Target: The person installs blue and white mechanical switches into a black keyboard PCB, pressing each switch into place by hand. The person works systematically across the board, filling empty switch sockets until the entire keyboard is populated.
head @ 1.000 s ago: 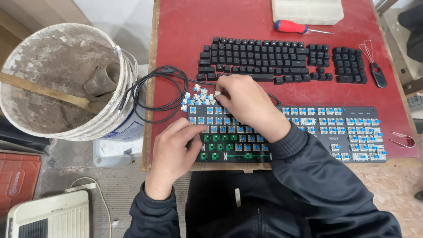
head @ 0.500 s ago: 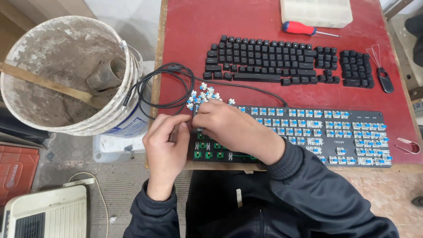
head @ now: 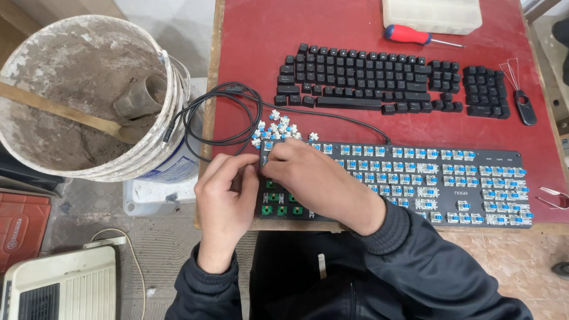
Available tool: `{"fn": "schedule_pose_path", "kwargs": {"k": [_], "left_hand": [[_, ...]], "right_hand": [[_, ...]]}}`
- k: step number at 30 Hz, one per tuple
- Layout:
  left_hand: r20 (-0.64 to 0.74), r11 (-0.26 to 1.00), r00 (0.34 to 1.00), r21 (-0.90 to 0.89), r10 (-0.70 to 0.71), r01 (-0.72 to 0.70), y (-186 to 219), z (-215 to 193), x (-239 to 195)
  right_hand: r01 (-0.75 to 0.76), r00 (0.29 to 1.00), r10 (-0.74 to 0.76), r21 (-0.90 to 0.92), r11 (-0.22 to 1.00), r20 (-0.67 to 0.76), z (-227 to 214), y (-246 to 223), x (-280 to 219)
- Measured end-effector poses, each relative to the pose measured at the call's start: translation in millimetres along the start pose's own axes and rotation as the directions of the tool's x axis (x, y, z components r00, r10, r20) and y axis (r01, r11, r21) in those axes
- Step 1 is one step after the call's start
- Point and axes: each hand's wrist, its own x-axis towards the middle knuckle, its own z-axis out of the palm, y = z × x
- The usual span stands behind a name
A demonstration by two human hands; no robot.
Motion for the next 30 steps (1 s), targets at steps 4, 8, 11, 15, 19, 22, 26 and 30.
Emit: {"fn": "schedule_pose_path", "kwargs": {"k": [4, 8, 11, 15, 19, 22, 26, 30], "left_hand": [[0.004, 1.0, 1.0, 0.002, -0.007, 0.007, 2, 1, 1], [0.007, 0.999, 0.999, 0.021, -0.032, 0.031, 1, 2, 0], [0.013, 0.998, 0.999, 0.033, -0.05, 0.05, 1, 2, 0], [0.005, 0.997, 0.998, 0.041, -0.062, 0.061, 2, 3, 0], [0.003, 0.996, 0.998, 0.061, -0.065, 0.065, -4, 5, 2], [-0.016, 0.989, 0.995, 0.111, -0.094, 0.096, -8, 6, 7], [0.068, 0.976, 0.997, 0.218, -0.038, 0.022, 0, 5, 20], [0.172, 0.955, 0.984, 0.296, -0.046, -0.007, -4, 6, 22]], "right_hand": [[-0.006, 1.0, 0.007, 0.03, 1.0, -0.024, 3, 0, -1], [-0.028, 0.994, 0.028, 0.0, 1.0, -0.106, 15, 7, -6], [-0.059, 0.988, 0.065, 0.047, 0.997, -0.139, 17, 5, -5], [-0.079, 0.984, 0.086, 0.048, 0.996, -0.154, 24, 6, -8], [-0.064, 0.98, 0.067, 0.021, 0.998, -0.187, 24, 5, -10], [-0.051, 0.978, 0.068, 0.088, 0.995, -0.199, 27, 8, -12], [-0.036, 0.978, 0.039, 0.016, 0.999, -0.206, 26, 6, -12], [-0.02, 0.984, 0.01, -0.056, 0.998, -0.175, 7, -2, -17]]}}
